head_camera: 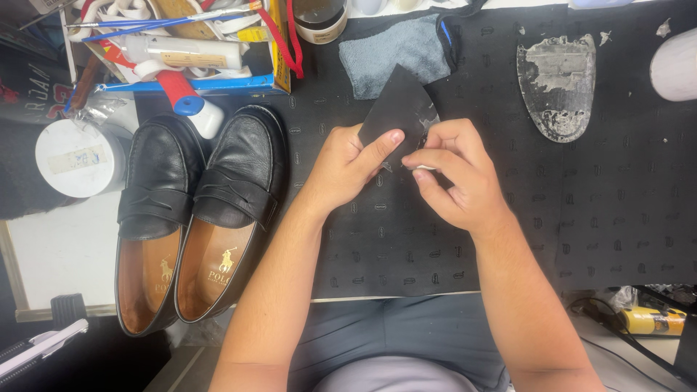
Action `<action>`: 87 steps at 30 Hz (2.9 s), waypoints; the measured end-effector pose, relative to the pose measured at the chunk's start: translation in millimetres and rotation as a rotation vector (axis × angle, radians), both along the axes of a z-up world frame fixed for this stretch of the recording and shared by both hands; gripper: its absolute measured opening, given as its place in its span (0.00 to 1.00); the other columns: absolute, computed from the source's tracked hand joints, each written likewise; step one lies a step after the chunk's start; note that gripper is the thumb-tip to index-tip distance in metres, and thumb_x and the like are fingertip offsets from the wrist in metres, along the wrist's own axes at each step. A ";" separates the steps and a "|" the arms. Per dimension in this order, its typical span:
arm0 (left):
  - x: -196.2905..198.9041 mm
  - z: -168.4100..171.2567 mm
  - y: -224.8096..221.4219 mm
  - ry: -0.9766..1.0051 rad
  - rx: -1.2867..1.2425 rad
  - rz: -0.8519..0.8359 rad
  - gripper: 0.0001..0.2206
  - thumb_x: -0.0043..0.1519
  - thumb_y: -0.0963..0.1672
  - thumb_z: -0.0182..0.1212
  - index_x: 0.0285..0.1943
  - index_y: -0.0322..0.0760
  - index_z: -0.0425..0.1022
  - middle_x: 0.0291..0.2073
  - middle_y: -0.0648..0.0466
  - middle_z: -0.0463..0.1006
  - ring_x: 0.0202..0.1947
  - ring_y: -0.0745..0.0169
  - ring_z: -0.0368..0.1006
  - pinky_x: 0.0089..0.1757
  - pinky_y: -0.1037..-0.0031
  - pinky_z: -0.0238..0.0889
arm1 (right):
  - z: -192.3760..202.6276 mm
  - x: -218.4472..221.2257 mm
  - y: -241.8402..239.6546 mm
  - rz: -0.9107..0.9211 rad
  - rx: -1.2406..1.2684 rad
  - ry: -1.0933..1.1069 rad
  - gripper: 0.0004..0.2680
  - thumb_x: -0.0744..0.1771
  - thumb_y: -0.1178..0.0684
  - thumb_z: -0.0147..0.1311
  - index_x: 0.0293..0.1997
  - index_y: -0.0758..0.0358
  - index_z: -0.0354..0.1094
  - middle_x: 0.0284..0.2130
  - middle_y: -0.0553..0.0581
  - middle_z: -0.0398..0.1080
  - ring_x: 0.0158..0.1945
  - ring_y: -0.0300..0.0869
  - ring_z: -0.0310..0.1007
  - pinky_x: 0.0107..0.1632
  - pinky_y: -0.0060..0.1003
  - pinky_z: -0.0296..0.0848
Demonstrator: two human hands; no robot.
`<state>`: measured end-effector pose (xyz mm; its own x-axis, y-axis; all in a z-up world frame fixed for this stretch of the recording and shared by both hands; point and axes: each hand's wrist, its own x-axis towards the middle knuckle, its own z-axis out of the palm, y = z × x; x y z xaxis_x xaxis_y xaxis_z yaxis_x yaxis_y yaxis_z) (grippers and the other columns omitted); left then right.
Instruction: The person peels off old adhesive and debris from a black shoe component and then uses a small brush to apply a liquid to its surface.
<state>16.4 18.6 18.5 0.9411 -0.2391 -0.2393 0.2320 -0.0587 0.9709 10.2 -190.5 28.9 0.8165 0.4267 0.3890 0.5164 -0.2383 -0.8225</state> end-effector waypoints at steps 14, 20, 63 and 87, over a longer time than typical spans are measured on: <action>0.3 -2.0 -0.6 0.002 0.024 -0.006 0.21 0.67 0.55 0.57 0.33 0.35 0.77 0.15 0.61 0.69 0.18 0.77 0.65 0.24 0.80 0.57 | 7.9 3.2 -1.6 -0.013 -0.160 -0.125 0.09 0.62 0.65 0.61 0.43 0.64 0.72 0.41 0.55 0.70 0.37 0.42 0.75 0.38 0.33 0.72; 0.7 -1.3 -0.5 -0.002 0.007 -0.008 0.20 0.67 0.55 0.57 0.33 0.36 0.77 0.15 0.61 0.69 0.18 0.77 0.66 0.24 0.80 0.58 | 8.0 3.8 0.3 -0.015 -0.177 -0.145 0.09 0.61 0.65 0.61 0.42 0.64 0.73 0.39 0.54 0.70 0.33 0.41 0.72 0.35 0.34 0.69; -16.4 -3.7 -26.2 -0.226 0.275 0.159 0.16 0.67 0.48 0.60 0.30 0.30 0.76 0.17 0.55 0.73 0.18 0.70 0.68 0.25 0.76 0.59 | 19.9 -16.3 -7.3 -0.257 0.037 -0.059 0.06 0.67 0.64 0.54 0.48 0.64 0.69 0.44 0.56 0.69 0.38 0.42 0.75 0.40 0.36 0.74; -145.3 139.5 -45.5 -0.783 0.570 0.403 0.28 0.56 0.41 0.69 0.65 0.32 0.64 0.66 0.42 0.64 0.67 0.43 0.62 0.62 0.58 0.59 | 27.2 -130.4 -52.2 -0.149 0.714 0.662 0.09 0.70 0.57 0.51 0.53 0.72 0.72 0.32 0.53 0.74 0.26 0.27 0.54 0.28 0.24 0.54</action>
